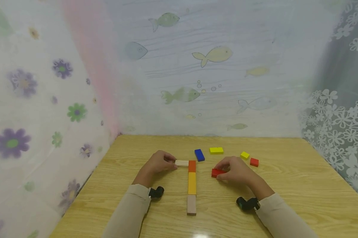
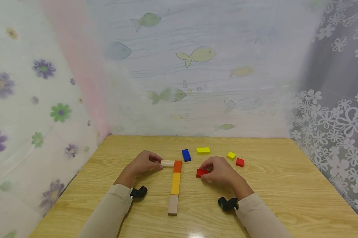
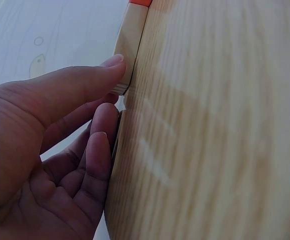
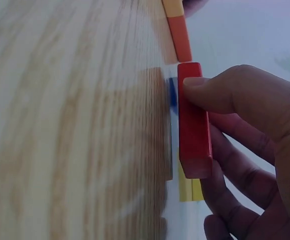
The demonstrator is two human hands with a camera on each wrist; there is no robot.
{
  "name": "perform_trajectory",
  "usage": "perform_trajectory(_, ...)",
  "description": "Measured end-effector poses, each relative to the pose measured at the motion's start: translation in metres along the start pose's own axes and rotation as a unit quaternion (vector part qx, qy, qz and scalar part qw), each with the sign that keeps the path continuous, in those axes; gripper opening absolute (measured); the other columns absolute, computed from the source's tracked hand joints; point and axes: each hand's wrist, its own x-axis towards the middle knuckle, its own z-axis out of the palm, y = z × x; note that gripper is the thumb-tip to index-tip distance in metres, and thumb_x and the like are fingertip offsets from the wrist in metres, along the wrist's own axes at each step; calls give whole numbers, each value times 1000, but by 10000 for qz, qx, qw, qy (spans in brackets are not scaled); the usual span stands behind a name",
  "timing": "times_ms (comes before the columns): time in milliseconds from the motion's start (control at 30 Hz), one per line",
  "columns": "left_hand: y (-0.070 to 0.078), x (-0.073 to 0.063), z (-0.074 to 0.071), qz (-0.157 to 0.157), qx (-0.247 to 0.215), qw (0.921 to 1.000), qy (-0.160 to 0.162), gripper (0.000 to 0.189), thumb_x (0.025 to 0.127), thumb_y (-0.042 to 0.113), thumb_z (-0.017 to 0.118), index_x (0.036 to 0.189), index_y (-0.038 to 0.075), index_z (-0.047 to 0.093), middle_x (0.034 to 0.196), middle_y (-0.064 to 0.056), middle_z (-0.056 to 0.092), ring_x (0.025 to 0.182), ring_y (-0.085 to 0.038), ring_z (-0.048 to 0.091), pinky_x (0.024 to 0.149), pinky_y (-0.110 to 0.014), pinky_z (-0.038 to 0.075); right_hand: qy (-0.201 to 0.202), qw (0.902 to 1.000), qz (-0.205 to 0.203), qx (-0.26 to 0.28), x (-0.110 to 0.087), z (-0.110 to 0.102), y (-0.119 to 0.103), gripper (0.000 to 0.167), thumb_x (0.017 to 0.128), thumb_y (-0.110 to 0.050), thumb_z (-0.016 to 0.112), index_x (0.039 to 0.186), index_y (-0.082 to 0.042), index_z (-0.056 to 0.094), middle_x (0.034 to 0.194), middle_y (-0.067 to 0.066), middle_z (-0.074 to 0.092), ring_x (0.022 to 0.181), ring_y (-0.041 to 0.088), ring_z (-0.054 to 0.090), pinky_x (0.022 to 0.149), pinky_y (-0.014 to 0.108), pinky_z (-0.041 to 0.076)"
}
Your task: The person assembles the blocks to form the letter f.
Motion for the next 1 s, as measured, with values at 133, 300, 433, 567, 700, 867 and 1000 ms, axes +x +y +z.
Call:
perform_trajectory(133,0,0,0,-65,36,10000,3,34,85,23,88,116,13,79,107,0,74,94,-15,66,88,-36,56,46,10000,-84,21,3,0,-2,26,82,-23,89,107,-23,81,106,-6,73,97,14,65,87,37,58)
perform_trajectory(300,0,-1,-1,-78,61,9999,26,33,85,23,88,116,13,80,106,0,74,93,-15,65,87,-35,56,251,9993,-228,-130,8,0,-4,26,82,-22,88,107,-24,81,102,-7,71,91,14,61,81,33,54)
perform_trajectory(433,-1,1,0,-24,93,10000,29,33,84,22,88,115,13,80,103,0,74,91,-15,64,85,-34,56,345,9988,-300,-161,13,-1,-3,27,82,-24,88,108,-25,81,102,-7,70,91,16,62,78,34,54)
perform_trajectory(567,-1,2,0,-3,54,10000,14,33,84,22,88,115,13,80,103,0,74,90,-15,64,85,-34,56,357,9990,-245,-104,17,-3,-5,27,83,-26,88,109,-27,80,104,-8,71,96,16,64,82,36,55)
perform_trajectory(700,1,1,0,-25,37,10000,0,34,85,23,88,116,13,79,104,0,74,92,-15,65,87,-35,56,334,9993,-192,-37,23,-2,-8,28,83,-28,88,110,-27,81,108,-8,73,100,16,65,88,38,57)
perform_trajectory(867,3,-1,-1,-11,18,10000,-14,35,85,24,88,117,12,79,106,-1,74,93,-15,65,88,-37,56,308,9994,-134,86,30,1,-12,30,84,-27,88,113,-23,80,111,-5,75,100,17,66,89,37,58)
perform_trajectory(1000,2,-1,0,-14,26,10000,-6,34,85,23,88,116,12,79,106,-1,74,93,-15,65,87,-35,56,333,9991,-79,249,34,6,-11,32,85,-26,87,115,-20,79,112,-3,75,101,18,67,91,38,58)
